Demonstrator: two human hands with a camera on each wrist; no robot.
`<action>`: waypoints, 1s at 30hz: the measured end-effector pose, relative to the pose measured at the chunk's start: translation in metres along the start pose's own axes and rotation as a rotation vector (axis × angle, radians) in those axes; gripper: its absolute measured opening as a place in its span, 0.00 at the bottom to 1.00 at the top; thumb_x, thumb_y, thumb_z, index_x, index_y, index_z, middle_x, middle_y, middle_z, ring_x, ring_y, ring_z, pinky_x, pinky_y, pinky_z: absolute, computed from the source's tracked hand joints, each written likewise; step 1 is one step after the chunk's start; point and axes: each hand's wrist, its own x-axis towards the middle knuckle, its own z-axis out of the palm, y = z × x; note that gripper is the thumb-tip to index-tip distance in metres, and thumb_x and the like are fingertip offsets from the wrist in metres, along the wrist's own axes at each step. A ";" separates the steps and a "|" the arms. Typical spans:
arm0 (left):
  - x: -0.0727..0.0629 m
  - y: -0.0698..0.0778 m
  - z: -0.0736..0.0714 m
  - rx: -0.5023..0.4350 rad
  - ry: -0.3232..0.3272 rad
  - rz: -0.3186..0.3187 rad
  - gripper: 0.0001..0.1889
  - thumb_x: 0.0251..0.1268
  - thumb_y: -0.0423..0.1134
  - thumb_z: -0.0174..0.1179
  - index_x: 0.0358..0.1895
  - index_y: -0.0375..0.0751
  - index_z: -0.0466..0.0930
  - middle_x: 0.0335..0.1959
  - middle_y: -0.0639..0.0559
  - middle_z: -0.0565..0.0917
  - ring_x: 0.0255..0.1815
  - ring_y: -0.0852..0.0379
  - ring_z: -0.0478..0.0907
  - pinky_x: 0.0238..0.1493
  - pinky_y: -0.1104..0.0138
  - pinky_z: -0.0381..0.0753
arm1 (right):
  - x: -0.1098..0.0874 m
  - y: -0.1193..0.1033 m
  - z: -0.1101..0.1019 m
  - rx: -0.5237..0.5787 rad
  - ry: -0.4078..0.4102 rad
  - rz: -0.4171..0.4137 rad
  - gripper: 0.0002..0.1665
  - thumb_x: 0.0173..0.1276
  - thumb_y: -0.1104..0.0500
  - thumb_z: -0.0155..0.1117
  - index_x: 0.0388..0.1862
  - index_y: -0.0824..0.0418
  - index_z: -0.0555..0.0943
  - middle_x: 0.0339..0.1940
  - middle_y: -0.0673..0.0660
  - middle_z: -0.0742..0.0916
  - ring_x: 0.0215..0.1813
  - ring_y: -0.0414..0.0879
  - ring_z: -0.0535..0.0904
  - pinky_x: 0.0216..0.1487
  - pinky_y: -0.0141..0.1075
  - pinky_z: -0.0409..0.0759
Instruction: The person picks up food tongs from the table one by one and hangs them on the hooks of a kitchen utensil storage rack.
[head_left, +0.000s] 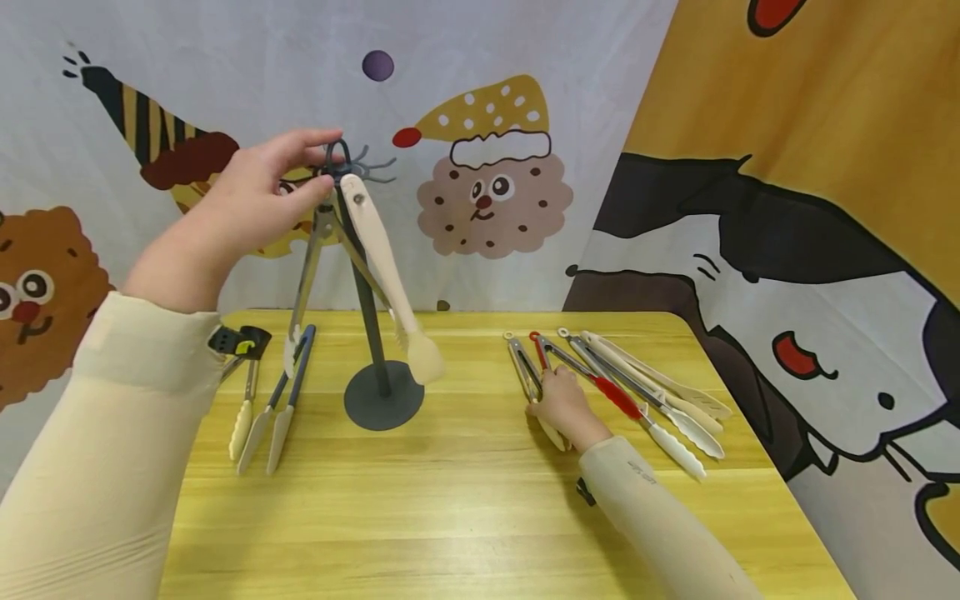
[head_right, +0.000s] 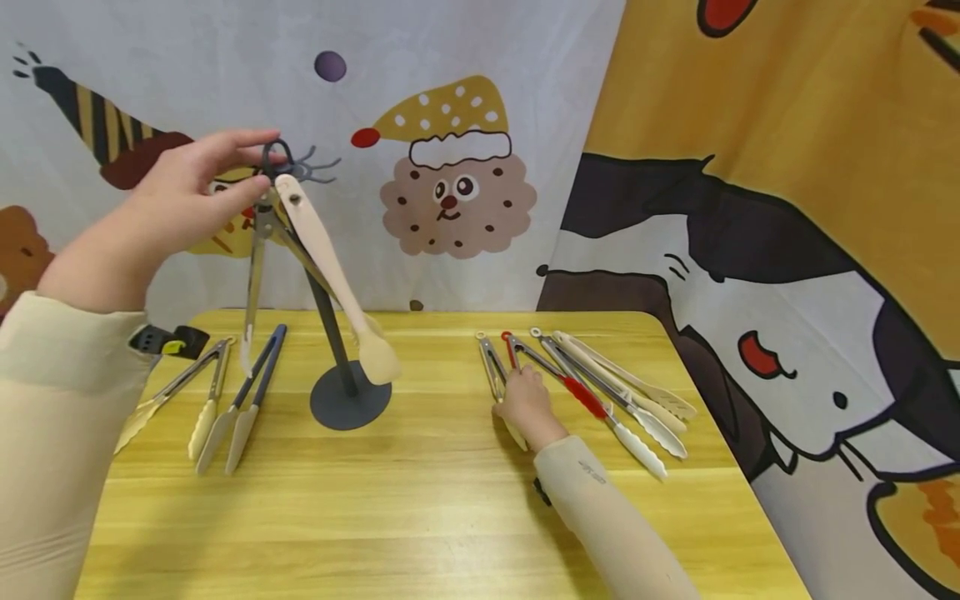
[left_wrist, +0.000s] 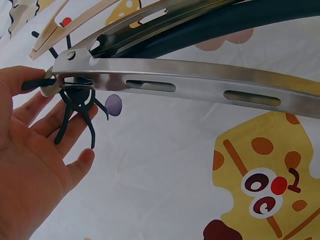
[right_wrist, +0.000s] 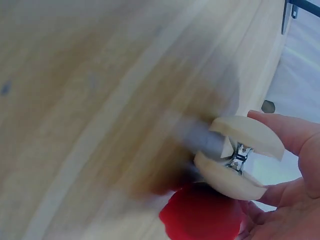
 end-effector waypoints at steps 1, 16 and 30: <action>0.000 0.000 0.000 0.007 0.003 0.003 0.28 0.73 0.47 0.45 0.73 0.66 0.52 0.69 0.45 0.67 0.54 0.39 0.72 0.45 0.52 0.72 | 0.001 -0.001 0.000 -0.009 0.001 -0.004 0.42 0.51 0.48 0.74 0.60 0.71 0.72 0.52 0.66 0.74 0.53 0.59 0.70 0.53 0.50 0.72; -0.001 0.002 0.002 0.066 0.016 0.005 0.28 0.73 0.47 0.43 0.74 0.67 0.51 0.68 0.50 0.69 0.38 0.46 0.73 0.29 0.67 0.71 | 0.004 -0.006 -0.001 -0.024 -0.016 -0.059 0.34 0.50 0.52 0.75 0.55 0.65 0.76 0.45 0.63 0.80 0.48 0.57 0.76 0.49 0.49 0.75; -0.002 -0.001 0.007 0.045 0.080 0.063 0.27 0.72 0.44 0.43 0.72 0.67 0.55 0.65 0.54 0.73 0.15 0.53 0.59 0.20 0.67 0.65 | 0.006 -0.014 0.003 -0.022 -0.038 -0.103 0.33 0.51 0.55 0.74 0.57 0.60 0.76 0.49 0.62 0.79 0.51 0.59 0.74 0.51 0.49 0.74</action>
